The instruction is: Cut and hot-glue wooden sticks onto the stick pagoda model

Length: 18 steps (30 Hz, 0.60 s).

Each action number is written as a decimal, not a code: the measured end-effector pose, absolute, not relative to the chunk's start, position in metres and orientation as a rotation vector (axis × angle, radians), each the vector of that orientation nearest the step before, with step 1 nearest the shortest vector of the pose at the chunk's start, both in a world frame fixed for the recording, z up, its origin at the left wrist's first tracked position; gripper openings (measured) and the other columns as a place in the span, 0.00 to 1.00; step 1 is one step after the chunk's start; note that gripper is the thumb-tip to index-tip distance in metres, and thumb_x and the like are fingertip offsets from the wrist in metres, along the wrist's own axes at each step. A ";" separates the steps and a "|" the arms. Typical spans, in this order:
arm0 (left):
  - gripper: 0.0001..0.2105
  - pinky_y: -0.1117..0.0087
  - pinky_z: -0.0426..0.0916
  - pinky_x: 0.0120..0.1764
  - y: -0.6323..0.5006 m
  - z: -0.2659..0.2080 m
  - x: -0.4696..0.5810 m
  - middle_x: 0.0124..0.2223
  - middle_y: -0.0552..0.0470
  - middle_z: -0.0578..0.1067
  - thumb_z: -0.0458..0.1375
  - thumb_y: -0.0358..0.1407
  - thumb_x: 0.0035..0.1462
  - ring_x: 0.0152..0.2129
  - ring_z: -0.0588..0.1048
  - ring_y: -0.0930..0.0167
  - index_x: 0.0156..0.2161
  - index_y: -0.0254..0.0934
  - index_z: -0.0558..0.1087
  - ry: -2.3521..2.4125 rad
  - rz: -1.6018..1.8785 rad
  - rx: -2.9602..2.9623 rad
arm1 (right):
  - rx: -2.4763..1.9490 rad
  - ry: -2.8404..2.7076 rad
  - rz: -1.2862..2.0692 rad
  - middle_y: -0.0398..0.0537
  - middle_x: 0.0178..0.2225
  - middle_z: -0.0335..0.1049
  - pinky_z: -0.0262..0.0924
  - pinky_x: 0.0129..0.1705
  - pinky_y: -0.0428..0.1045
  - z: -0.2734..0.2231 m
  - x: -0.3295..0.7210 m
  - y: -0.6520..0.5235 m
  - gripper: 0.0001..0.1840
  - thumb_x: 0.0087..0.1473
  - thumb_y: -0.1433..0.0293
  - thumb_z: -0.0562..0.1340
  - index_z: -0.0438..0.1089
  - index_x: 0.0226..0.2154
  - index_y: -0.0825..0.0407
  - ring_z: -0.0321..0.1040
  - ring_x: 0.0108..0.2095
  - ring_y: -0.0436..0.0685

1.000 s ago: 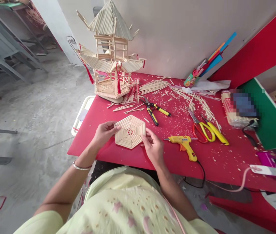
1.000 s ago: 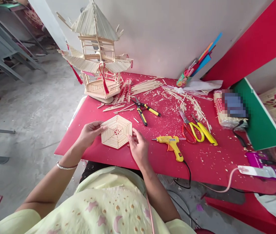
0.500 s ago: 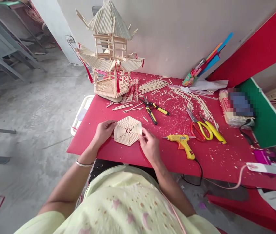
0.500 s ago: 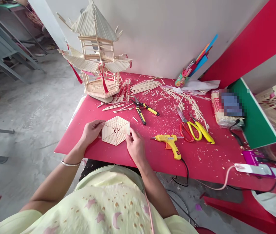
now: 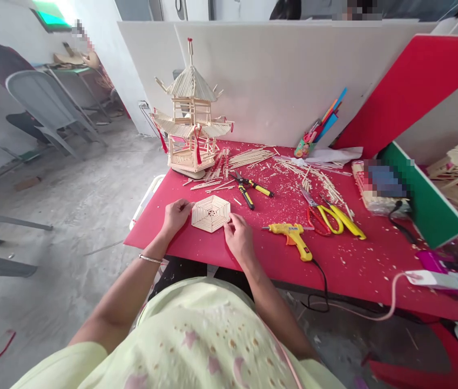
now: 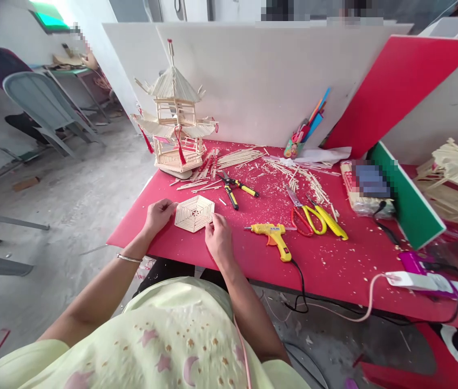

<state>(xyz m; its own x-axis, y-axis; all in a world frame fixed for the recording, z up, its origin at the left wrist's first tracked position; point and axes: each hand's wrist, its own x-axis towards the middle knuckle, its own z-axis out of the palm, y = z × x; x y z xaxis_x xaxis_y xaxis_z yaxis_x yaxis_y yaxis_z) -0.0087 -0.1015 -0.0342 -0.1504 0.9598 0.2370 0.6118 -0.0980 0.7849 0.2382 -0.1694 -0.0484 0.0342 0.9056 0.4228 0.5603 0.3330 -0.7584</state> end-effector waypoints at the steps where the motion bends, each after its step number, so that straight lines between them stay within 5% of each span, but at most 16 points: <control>1: 0.20 0.72 0.60 0.29 -0.103 -0.032 -0.008 0.22 0.56 0.68 0.59 0.49 0.61 0.22 0.64 0.74 0.25 0.37 0.71 1.784 1.149 1.718 | -1.342 -1.655 0.451 0.63 0.53 0.76 0.73 0.56 0.57 -0.049 0.238 -0.169 0.19 0.65 0.70 0.59 0.75 0.56 0.55 0.78 0.46 0.61; 8: 0.25 0.71 0.55 0.27 -0.108 -0.025 -0.002 0.18 0.56 0.58 0.58 0.52 0.61 0.22 0.60 0.73 0.20 0.39 0.62 1.814 1.135 1.707 | -1.319 -1.667 0.438 0.64 0.53 0.75 0.72 0.58 0.58 -0.051 0.237 -0.171 0.19 0.64 0.73 0.59 0.76 0.54 0.58 0.77 0.47 0.61; 18: 0.22 0.70 0.60 0.31 -0.101 -0.034 -0.010 0.26 0.53 0.70 0.58 0.50 0.62 0.24 0.64 0.72 0.23 0.38 0.67 1.701 1.103 1.890 | -1.351 -1.709 0.412 0.62 0.53 0.76 0.73 0.58 0.58 -0.048 0.237 -0.173 0.17 0.66 0.72 0.58 0.77 0.52 0.55 0.76 0.53 0.64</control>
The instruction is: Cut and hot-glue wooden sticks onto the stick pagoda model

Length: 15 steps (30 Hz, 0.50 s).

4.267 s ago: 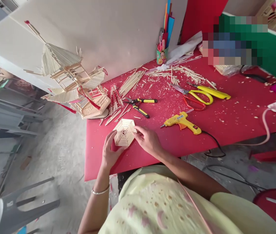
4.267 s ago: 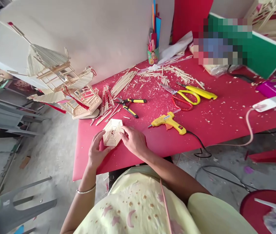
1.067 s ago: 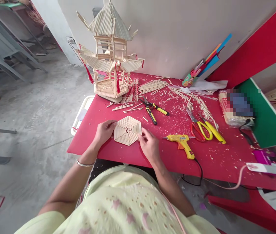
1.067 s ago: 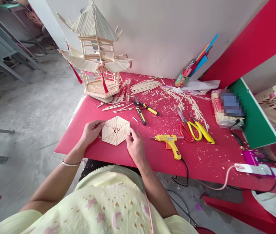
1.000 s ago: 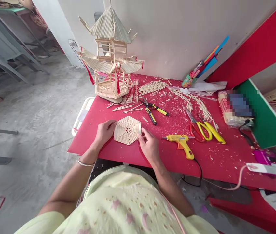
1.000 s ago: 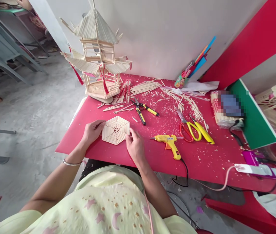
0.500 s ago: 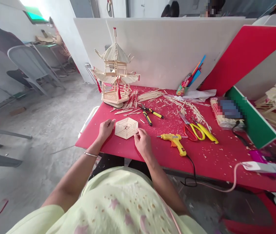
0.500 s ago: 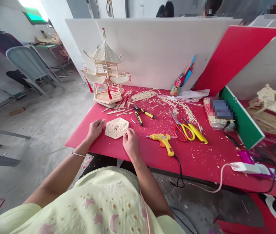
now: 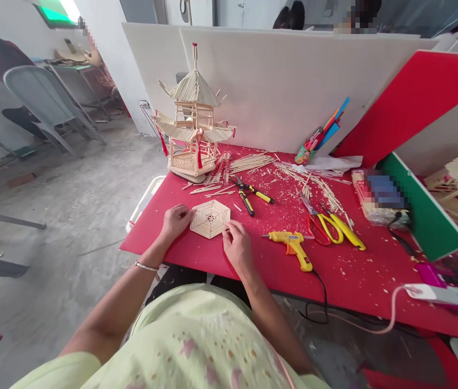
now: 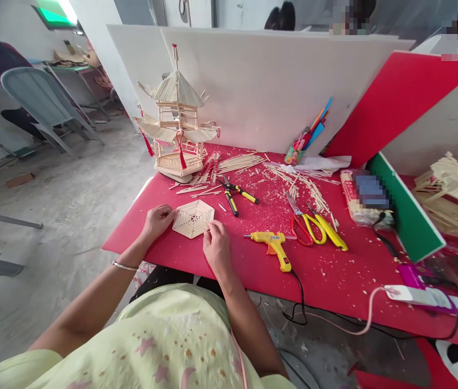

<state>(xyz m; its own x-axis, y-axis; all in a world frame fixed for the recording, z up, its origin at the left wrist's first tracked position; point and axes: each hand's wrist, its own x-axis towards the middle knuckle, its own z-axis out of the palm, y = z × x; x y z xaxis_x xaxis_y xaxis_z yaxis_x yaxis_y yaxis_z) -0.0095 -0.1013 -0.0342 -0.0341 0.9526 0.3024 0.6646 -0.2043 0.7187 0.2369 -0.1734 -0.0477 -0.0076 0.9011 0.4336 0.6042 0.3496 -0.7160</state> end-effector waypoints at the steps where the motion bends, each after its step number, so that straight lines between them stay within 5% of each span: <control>1: 0.21 0.70 0.61 0.31 -0.101 -0.034 -0.010 0.27 0.52 0.71 0.58 0.50 0.63 0.24 0.65 0.72 0.23 0.38 0.68 1.683 1.100 1.883 | -1.365 -1.712 0.408 0.61 0.53 0.76 0.73 0.58 0.58 -0.047 0.237 -0.174 0.17 0.66 0.72 0.58 0.77 0.53 0.54 0.76 0.53 0.64; 15: 0.16 0.70 0.64 0.32 -0.108 -0.028 -0.009 0.34 0.50 0.77 0.59 0.46 0.66 0.27 0.71 0.72 0.30 0.39 0.73 1.646 1.012 1.925 | -1.408 -1.676 0.350 0.62 0.58 0.74 0.76 0.57 0.59 -0.043 0.234 -0.169 0.20 0.68 0.68 0.59 0.74 0.60 0.49 0.77 0.54 0.63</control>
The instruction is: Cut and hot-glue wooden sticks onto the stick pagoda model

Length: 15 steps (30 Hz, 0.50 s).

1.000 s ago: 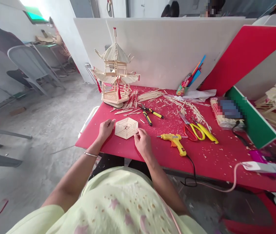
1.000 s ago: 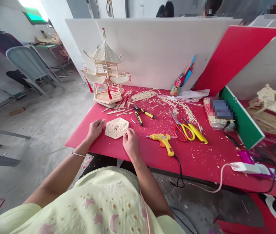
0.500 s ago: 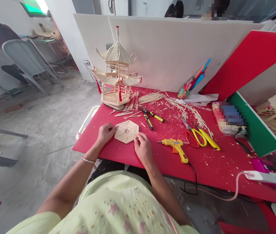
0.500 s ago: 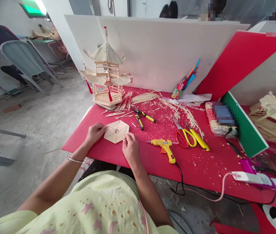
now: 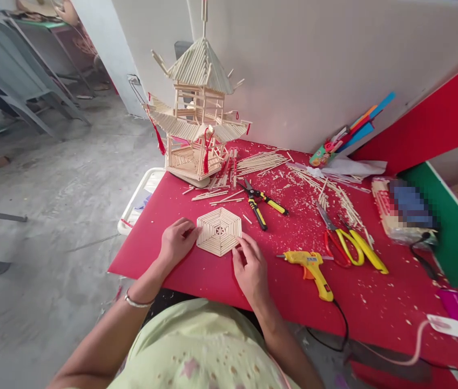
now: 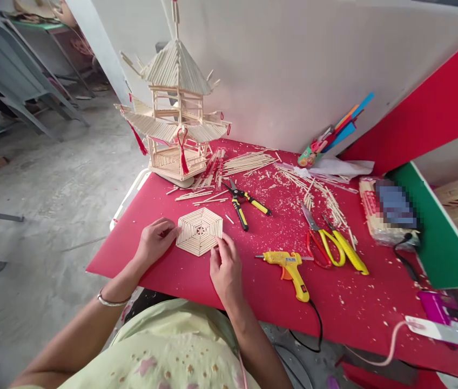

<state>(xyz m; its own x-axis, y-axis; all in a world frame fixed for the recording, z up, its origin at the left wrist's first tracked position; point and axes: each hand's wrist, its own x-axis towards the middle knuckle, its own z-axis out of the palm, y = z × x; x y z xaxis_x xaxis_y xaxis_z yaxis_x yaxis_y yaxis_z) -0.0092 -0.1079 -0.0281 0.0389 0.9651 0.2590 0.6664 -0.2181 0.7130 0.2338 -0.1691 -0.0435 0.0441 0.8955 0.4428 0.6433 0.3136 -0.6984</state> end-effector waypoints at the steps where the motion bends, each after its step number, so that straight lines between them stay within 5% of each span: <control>1: 0.15 0.70 0.64 0.33 -0.109 -0.027 -0.009 0.35 0.49 0.78 0.59 0.46 0.66 0.27 0.71 0.71 0.30 0.39 0.73 1.638 1.010 1.925 | -1.413 -1.678 0.353 0.62 0.59 0.73 0.77 0.56 0.58 -0.044 0.234 -0.169 0.21 0.68 0.68 0.59 0.73 0.61 0.49 0.78 0.54 0.63; 15: 0.10 0.70 0.63 0.32 -0.110 -0.031 -0.010 0.29 0.55 0.74 0.63 0.40 0.60 0.25 0.69 0.72 0.30 0.40 0.69 1.671 1.010 1.852 | -1.456 -1.733 0.346 0.62 0.63 0.70 0.74 0.58 0.61 -0.042 0.232 -0.168 0.23 0.69 0.69 0.59 0.69 0.64 0.49 0.77 0.55 0.64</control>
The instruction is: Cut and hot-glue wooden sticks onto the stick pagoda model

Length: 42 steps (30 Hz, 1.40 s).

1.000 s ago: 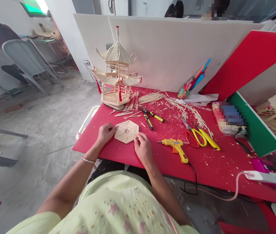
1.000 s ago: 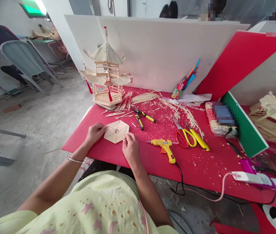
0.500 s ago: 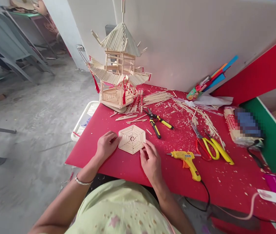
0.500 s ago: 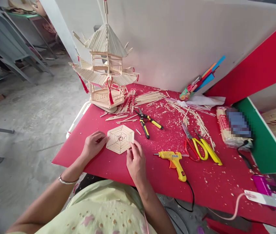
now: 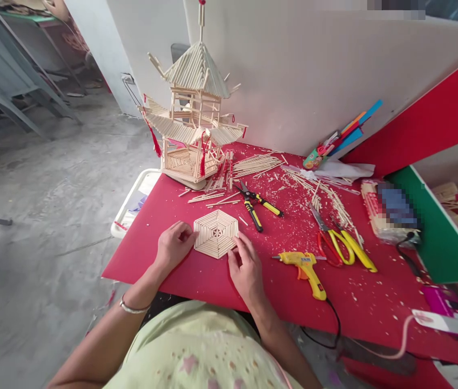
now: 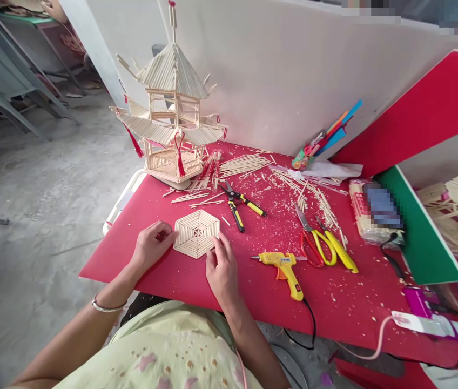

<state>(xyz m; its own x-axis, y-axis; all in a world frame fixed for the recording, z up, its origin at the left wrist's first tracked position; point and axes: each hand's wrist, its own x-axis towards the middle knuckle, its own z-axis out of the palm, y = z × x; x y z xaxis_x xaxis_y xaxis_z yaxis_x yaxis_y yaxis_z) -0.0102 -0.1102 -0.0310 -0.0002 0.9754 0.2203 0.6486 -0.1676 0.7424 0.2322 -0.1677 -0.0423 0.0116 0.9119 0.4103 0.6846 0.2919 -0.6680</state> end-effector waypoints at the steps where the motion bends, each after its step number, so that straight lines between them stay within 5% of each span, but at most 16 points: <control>1: 0.10 0.70 0.63 0.32 -0.110 -0.031 -0.010 0.30 0.55 0.74 0.63 0.40 0.60 0.25 0.69 0.72 0.30 0.40 0.69 1.669 1.011 1.853 | -1.458 -1.735 0.354 0.62 0.63 0.70 0.74 0.59 0.61 -0.043 0.232 -0.168 0.24 0.69 0.69 0.59 0.69 0.64 0.49 0.77 0.55 0.64; 14: 0.07 0.71 0.66 0.34 -0.110 -0.026 -0.008 0.32 0.53 0.77 0.60 0.40 0.60 0.27 0.73 0.71 0.33 0.40 0.75 1.717 1.007 1.823 | -1.467 -1.661 0.453 0.64 0.65 0.68 0.72 0.60 0.60 -0.039 0.231 -0.169 0.22 0.68 0.66 0.58 0.72 0.61 0.52 0.79 0.51 0.62; 17: 0.08 0.71 0.67 0.33 -0.108 -0.025 -0.009 0.31 0.53 0.76 0.60 0.41 0.60 0.26 0.72 0.71 0.33 0.40 0.76 1.766 1.052 1.735 | -1.496 -1.492 0.661 0.66 0.61 0.72 0.76 0.52 0.58 -0.034 0.235 -0.171 0.25 0.66 0.62 0.60 0.73 0.61 0.54 0.80 0.44 0.60; 21: 0.09 0.71 0.66 0.32 -0.105 -0.029 -0.011 0.30 0.55 0.77 0.62 0.44 0.58 0.24 0.71 0.71 0.35 0.41 0.78 1.785 0.993 1.679 | -1.477 -1.085 1.221 0.56 0.43 0.82 0.77 0.34 0.51 -0.023 0.238 -0.167 0.33 0.61 0.54 0.66 0.70 0.63 0.53 0.81 0.37 0.60; 25: 0.11 0.70 0.67 0.33 -0.104 -0.035 -0.014 0.31 0.55 0.79 0.62 0.46 0.58 0.25 0.73 0.71 0.36 0.42 0.79 1.774 0.951 1.687 | -1.298 -0.747 1.440 0.54 0.49 0.80 0.70 0.26 0.44 -0.014 0.237 -0.154 0.39 0.46 0.58 0.75 0.71 0.59 0.51 0.78 0.39 0.56; 32: 0.13 0.70 0.68 0.34 -0.107 -0.035 -0.018 0.30 0.54 0.81 0.61 0.48 0.60 0.26 0.76 0.69 0.36 0.42 0.81 1.765 0.922 1.669 | -1.318 -0.998 1.470 0.41 0.25 0.72 0.58 0.17 0.41 -0.005 0.230 -0.145 0.22 0.54 0.55 0.72 0.77 0.44 0.54 0.63 0.20 0.46; 42: 0.23 0.71 0.69 0.24 -0.081 -0.004 -0.027 0.29 0.46 0.82 0.71 0.54 0.50 0.26 0.82 0.63 0.41 0.36 0.81 1.418 0.874 1.243 | -1.313 -0.908 1.319 0.41 0.31 0.76 0.58 0.17 0.37 0.041 0.306 -0.098 0.22 0.50 0.61 0.76 0.78 0.46 0.50 0.63 0.21 0.43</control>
